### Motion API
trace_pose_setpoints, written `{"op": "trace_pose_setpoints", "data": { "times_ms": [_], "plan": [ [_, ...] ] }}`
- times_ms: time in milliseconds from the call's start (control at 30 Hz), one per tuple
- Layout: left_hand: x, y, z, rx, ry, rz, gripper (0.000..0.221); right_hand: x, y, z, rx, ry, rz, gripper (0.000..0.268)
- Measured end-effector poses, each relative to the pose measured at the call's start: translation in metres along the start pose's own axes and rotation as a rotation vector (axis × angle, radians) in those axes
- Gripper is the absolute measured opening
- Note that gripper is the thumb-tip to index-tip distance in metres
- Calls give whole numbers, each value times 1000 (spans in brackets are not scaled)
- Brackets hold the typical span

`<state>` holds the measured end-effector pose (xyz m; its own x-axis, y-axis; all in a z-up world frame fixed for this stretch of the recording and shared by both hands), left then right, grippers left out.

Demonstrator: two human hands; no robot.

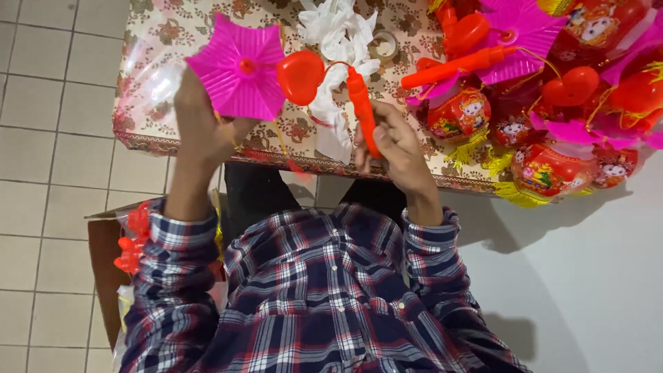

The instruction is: Assembling plastic lanterns by attaching handles, wiping them clean, and placing them into a box.

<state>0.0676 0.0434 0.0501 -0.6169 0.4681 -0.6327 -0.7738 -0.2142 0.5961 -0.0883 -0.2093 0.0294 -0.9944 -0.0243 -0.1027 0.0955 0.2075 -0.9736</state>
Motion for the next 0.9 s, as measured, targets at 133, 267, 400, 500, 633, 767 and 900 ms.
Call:
{"op": "trace_pose_setpoints", "data": {
  "times_ms": [133,267,400,500,633,767,900],
  "plan": [
    [9,-11,-20,79,-13,50,50,0,17,-1,31,19,30,51],
    [17,-26,-47,250,-50,172,43,-5,20,-5,132,62,64,56],
    [36,-48,-61,411,-80,309,38,-8,30,4,228,107,77,53],
    [49,-61,-71,514,-95,400,37,-8,16,-7,193,123,72,47],
    [74,-84,-83,453,-29,520,47,-8,14,-7,202,156,44,47],
    [68,-90,-85,642,-73,408,42,-7,16,-5,238,170,57,51],
    [68,-96,-84,606,-89,331,38,-7,29,5,222,169,40,57]
  ]
}}
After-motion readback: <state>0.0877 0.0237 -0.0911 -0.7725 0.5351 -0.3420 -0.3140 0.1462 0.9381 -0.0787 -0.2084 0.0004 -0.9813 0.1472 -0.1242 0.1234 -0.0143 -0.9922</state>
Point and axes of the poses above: each hand's wrist, its own x-axis away from the middle knuckle, its own z-axis out of the back of the hand, y = z × x, the point moved 4 cm from there along -x, towards the middle knuckle, and after that the axes turned 2 degrees about -y, right-handed, at the moved point
